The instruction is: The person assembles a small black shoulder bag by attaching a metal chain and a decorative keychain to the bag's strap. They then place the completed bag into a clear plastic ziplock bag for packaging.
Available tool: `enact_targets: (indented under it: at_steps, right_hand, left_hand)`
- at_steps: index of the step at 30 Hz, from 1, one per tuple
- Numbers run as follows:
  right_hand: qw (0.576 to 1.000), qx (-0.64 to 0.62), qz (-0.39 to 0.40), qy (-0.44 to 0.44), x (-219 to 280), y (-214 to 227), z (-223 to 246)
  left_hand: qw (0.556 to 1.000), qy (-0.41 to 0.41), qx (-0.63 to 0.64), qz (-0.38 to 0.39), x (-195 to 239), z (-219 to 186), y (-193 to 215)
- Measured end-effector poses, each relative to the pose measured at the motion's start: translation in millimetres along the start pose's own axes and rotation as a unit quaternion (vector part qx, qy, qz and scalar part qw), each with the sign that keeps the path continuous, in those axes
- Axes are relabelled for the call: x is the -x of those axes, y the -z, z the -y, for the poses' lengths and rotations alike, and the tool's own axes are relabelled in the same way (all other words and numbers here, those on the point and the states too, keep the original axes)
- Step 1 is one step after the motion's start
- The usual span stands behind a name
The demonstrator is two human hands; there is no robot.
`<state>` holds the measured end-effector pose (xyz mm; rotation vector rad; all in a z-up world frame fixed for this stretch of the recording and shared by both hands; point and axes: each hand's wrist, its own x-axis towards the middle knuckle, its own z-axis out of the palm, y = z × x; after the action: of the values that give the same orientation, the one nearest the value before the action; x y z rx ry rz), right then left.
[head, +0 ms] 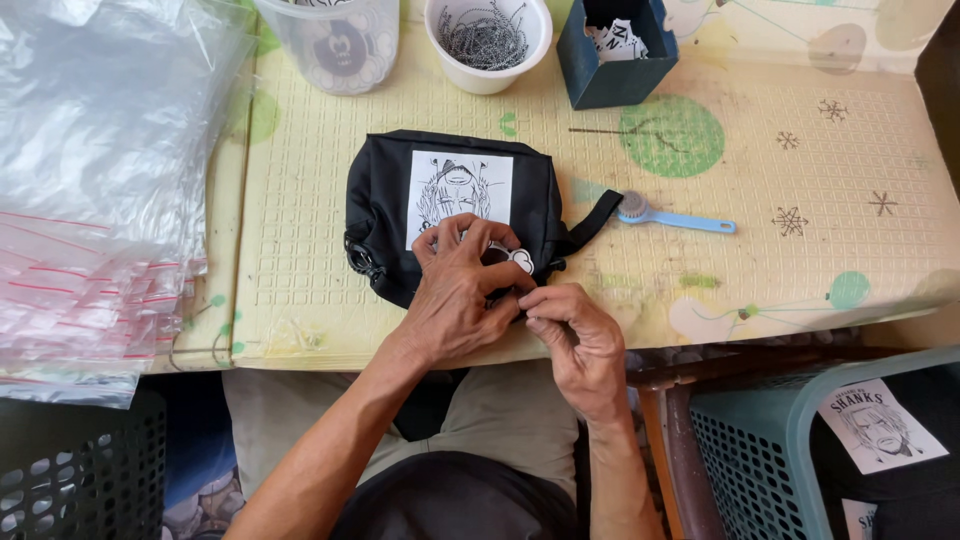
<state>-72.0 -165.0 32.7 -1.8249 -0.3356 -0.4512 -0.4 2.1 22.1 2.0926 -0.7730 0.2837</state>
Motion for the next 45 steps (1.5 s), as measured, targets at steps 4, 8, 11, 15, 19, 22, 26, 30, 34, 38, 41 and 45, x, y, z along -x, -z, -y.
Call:
enact_targets:
  at_steps: [4, 8, 11, 15, 19, 22, 26, 30, 34, 38, 41, 45]
  right_hand:
    - [0.999, -0.044, 0.005, -0.022, 4.7, 2.4, -11.2]
    - [0.992, -0.105, -0.035, -0.056, 8.0, -0.1, -11.6]
    - [0.989, -0.112, -0.047, -0.087, 7.2, -0.5, -6.2]
    - [0.989, -0.099, -0.045, -0.104, 7.5, -1.7, -3.8]
    - [0.988, -0.099, -0.048, -0.109, 4.8, -3.7, 1.5]
    - [0.991, -0.081, -0.043, -0.098, 5.5, -4.7, 1.7]
    - [0.992, -0.070, -0.038, -0.095, 5.3, -5.0, 1.2]
    - [0.992, -0.069, -0.037, -0.094, 6.6, -4.2, 0.1]
    - [0.994, -0.066, -0.036, -0.084, 7.5, -3.4, -3.7]
    - [0.994, -0.070, -0.030, -0.074, 7.2, -2.7, -2.7]
    - [0.994, -0.074, -0.036, -0.069, 7.5, -4.5, -2.5]
    - [0.973, -0.215, -0.072, -0.045, 17.9, -6.3, 9.8]
  left_hand:
    - [1.000, -0.001, 0.005, -0.001, -1.9, -4.3, 3.4]
    - [1.000, -0.009, 0.013, 0.009, -1.2, -2.3, 4.5]
    - [0.999, -0.029, 0.015, 0.019, -0.9, 1.0, 1.2]
    - [0.999, -0.031, 0.001, 0.008, -0.4, -4.8, 5.3]
    - [0.999, -0.029, -0.014, 0.002, 1.4, -4.3, 2.2]
    - [0.999, -0.028, -0.027, -0.006, 2.8, -1.2, -1.2]
    - [0.999, -0.032, -0.023, -0.008, 3.7, 0.1, -2.8]
    - [0.999, -0.027, -0.032, -0.012, 4.0, 0.0, -4.4]
    - [0.999, -0.025, -0.045, -0.009, 3.1, -1.4, -3.7]
    - [0.998, -0.027, -0.050, -0.010, 3.6, -2.8, -3.0]
    - [0.998, -0.031, -0.051, -0.010, 4.0, -2.2, -1.3]
    - [0.993, -0.006, -0.107, -0.039, 0.4, 4.9, -3.7]
